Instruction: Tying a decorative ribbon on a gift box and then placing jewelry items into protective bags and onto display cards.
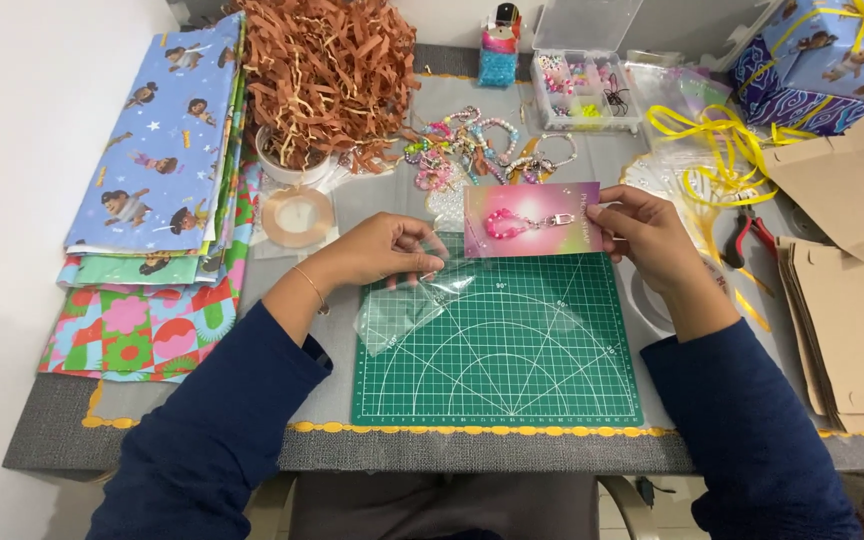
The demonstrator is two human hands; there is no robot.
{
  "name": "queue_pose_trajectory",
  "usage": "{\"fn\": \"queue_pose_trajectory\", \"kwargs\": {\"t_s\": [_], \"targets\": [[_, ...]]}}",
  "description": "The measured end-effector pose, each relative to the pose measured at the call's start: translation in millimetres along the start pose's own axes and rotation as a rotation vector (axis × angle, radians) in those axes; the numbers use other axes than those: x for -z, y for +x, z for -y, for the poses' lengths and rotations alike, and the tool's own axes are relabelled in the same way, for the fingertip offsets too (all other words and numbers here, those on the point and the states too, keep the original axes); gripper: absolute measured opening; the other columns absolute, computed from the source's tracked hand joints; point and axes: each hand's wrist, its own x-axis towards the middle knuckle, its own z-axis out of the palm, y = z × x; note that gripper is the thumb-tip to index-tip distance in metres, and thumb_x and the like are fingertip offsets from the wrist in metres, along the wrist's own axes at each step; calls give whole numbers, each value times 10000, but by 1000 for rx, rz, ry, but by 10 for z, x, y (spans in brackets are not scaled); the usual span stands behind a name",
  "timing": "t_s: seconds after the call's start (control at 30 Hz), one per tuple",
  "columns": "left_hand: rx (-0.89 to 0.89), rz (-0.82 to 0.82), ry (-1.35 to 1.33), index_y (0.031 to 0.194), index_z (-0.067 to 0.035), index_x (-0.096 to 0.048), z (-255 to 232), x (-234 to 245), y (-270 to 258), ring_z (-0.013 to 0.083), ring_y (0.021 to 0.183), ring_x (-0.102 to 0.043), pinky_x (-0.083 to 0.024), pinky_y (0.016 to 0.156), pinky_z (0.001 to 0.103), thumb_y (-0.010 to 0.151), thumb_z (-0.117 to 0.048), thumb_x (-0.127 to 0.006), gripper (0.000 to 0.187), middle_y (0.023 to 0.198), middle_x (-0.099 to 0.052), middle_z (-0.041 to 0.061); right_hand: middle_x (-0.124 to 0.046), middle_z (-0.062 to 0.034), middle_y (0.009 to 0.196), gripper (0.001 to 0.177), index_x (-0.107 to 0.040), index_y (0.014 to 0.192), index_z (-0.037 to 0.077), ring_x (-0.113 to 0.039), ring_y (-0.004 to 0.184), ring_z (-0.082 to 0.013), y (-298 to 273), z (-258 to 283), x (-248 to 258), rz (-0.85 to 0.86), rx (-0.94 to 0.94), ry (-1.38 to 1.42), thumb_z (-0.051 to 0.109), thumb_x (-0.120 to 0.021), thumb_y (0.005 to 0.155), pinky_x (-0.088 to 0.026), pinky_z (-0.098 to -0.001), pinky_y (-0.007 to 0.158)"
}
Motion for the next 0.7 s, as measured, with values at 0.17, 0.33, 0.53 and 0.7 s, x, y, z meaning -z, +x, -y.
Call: {"fn": "queue_pose_trajectory", "kwargs": {"t_s": [0.17,0.33,0.53,0.7], "targets": [[18,-9,0,1150,31,-685,-47,-21,-21,132,633,-716,-564,417,178,902,-173,-761,330,845,-769,168,-597,-87,703,153,-710,1165,60,-590,539,-150,-6,20,-18,19,-32,2,86,-657,1023,-544,-259,494],[-1,-7,26,1135,23,-693,-37,-23,-13,136,646,-720,-572,427,186,894,-161,-763,312,877,-776,171,-597,-42,684,125,-711,1114,74,-600,554,-112,-64,71,-129,24,-17,8,75,-654,1002,-528,-221,473],[-7,-28,35,1065,13,-715,88,2,46,119,608,-704,-548,403,172,867,-127,-785,253,831,-763,138,-594,-57,705,129,-705,1144,78,-596,556,-126,26,-8,25,5,-57,28,92,-642,1032,-538,-229,509],[1,-30,44,1053,18,-711,18,-15,8,127,588,-700,-540,390,183,877,-131,-776,239,810,-754,140,-582,-15,692,120,-707,1118,112,-585,555,-91,-20,37,-18,16,-37,56,99,-656,1011,-528,-199,496]]}}
